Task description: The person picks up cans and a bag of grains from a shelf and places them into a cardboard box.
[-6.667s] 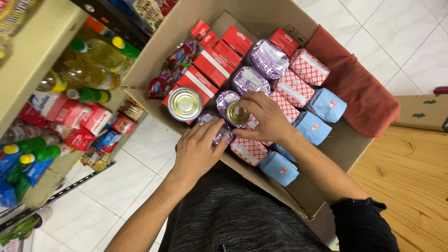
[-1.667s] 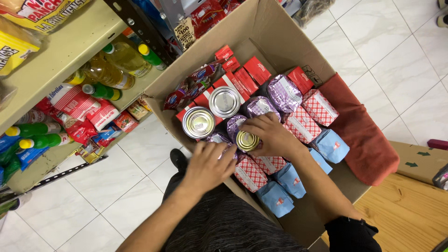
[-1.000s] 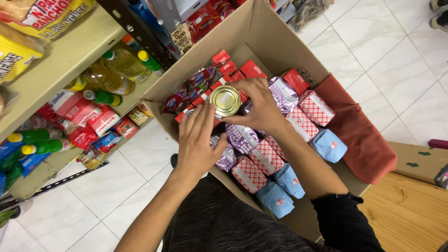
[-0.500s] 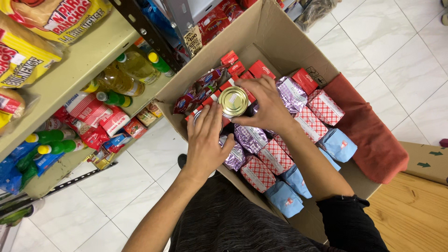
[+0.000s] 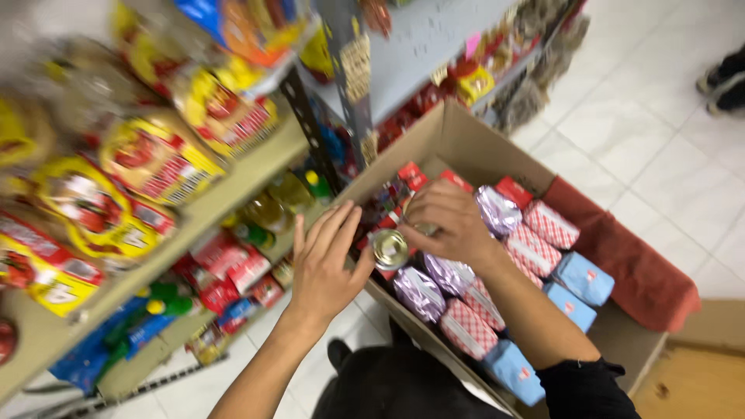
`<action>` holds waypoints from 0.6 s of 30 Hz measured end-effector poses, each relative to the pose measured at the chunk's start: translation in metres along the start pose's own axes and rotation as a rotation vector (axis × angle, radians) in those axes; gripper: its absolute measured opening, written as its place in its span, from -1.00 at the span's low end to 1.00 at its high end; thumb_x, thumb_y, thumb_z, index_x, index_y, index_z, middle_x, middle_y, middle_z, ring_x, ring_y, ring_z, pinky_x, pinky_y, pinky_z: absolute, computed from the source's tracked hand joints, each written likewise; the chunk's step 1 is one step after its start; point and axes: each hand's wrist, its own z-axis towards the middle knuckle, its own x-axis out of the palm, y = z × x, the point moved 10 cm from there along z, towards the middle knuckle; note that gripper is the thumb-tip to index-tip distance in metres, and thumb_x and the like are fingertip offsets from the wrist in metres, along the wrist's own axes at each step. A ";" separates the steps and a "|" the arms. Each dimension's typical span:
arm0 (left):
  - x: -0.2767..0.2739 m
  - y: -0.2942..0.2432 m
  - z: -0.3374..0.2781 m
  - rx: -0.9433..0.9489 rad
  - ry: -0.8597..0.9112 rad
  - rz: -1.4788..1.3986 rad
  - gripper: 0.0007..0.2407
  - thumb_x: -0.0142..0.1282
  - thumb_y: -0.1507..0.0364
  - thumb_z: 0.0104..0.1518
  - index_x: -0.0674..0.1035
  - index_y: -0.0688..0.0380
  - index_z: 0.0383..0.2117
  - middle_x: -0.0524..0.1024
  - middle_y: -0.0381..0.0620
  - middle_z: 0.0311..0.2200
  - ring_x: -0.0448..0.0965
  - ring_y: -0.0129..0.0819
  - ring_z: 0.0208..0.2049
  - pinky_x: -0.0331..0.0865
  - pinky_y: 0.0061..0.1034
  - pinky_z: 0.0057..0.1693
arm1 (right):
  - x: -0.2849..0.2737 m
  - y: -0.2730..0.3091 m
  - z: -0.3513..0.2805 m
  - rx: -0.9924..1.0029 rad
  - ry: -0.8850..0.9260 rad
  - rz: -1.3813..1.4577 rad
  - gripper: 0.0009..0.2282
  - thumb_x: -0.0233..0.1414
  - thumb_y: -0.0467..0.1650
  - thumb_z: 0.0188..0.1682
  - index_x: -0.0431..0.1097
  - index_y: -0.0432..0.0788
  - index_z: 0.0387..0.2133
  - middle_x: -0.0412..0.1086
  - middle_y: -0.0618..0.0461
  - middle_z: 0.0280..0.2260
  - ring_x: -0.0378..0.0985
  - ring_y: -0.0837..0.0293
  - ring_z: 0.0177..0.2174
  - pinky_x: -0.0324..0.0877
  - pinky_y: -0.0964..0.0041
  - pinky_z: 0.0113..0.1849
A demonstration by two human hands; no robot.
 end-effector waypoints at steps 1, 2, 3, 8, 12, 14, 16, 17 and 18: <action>-0.020 0.000 0.009 0.031 -0.042 0.020 -0.51 0.29 0.28 0.20 0.58 0.07 0.30 0.52 -0.06 0.31 0.50 -0.11 0.32 -0.16 0.09 0.54 | 0.006 0.012 0.016 -0.024 0.002 0.004 -0.84 0.35 -0.35 0.02 0.57 -0.06 -0.52 0.58 0.07 -0.46 0.65 -0.09 -0.42 0.55 -0.03 -0.23; -0.041 0.000 0.016 0.059 -0.083 0.040 -0.53 0.30 0.27 0.21 0.60 0.06 0.28 0.54 -0.07 0.29 0.53 -0.11 0.30 -0.15 0.09 0.54 | 0.014 0.025 0.031 -0.046 0.006 0.009 -0.83 0.34 -0.35 0.03 0.56 -0.06 -0.52 0.57 0.08 -0.46 0.65 -0.09 -0.42 0.54 -0.02 -0.25; -0.061 0.004 0.022 0.081 -0.109 0.053 -0.53 0.30 0.27 0.21 0.60 0.06 0.28 0.54 -0.07 0.29 0.53 -0.11 0.30 -0.15 0.09 0.54 | 0.020 0.041 0.047 -0.079 -0.006 0.001 -0.83 0.34 -0.35 0.03 0.56 -0.06 -0.52 0.57 0.08 -0.46 0.65 -0.09 -0.42 0.54 -0.02 -0.25; -0.161 0.011 0.059 0.229 -0.236 0.218 -0.56 0.34 0.25 0.15 0.64 -0.01 0.19 0.60 -0.11 0.18 0.59 -0.10 0.22 -0.04 0.08 0.51 | 0.045 0.114 0.136 -0.252 -0.041 0.033 -0.85 0.32 -0.39 0.01 0.54 -0.09 -0.52 0.57 0.03 -0.47 0.66 -0.11 -0.42 0.58 -0.02 -0.21; -0.234 0.023 0.093 0.293 -0.345 0.282 -0.57 0.32 0.25 0.16 0.64 -0.02 0.19 0.60 -0.09 0.16 0.58 -0.07 0.20 0.03 0.15 0.47 | 0.061 0.131 0.204 -0.239 -0.087 0.083 -0.88 0.30 -0.33 0.06 0.59 -0.12 -0.32 0.63 -0.04 -0.34 0.70 -0.14 -0.36 0.59 -0.04 -0.24; -0.261 0.036 0.113 0.286 -0.383 0.374 -0.61 0.31 0.21 0.16 0.66 -0.09 0.14 0.61 -0.21 0.12 0.59 -0.17 0.19 0.03 0.04 0.49 | 0.064 0.139 0.241 -0.241 -0.120 0.088 -0.80 0.33 -0.32 0.03 0.57 -0.14 -0.19 0.62 -0.08 -0.26 0.71 -0.18 -0.27 0.60 -0.05 -0.19; -0.288 0.041 0.134 0.310 -0.423 0.419 -0.60 0.31 0.19 0.14 0.66 -0.13 0.13 0.60 -0.24 0.11 0.59 -0.20 0.19 0.06 0.04 0.47 | 0.067 0.143 0.275 -0.277 -0.136 0.080 -0.79 0.33 -0.34 0.01 0.56 -0.15 -0.17 0.61 -0.10 -0.26 0.71 -0.20 -0.27 0.59 -0.06 -0.19; -0.301 0.044 0.146 0.313 -0.432 0.449 -0.59 0.31 0.16 0.12 0.65 -0.17 0.13 0.60 -0.27 0.10 0.59 -0.22 0.19 0.10 0.05 0.46 | 0.068 0.143 0.294 -0.275 -0.142 0.079 -0.78 0.33 -0.36 -0.01 0.55 -0.16 -0.15 0.61 -0.12 -0.25 0.70 -0.22 -0.26 0.59 -0.08 -0.19; -0.318 0.042 0.158 0.331 -0.457 0.465 -0.59 0.31 0.16 0.12 0.65 -0.17 0.13 0.60 -0.27 0.10 0.59 -0.22 0.19 0.10 0.05 0.46 | 0.068 0.147 0.314 -0.307 -0.154 0.076 -0.78 0.33 -0.36 -0.01 0.55 -0.16 -0.15 0.61 -0.12 -0.25 0.70 -0.22 -0.26 0.59 -0.08 -0.19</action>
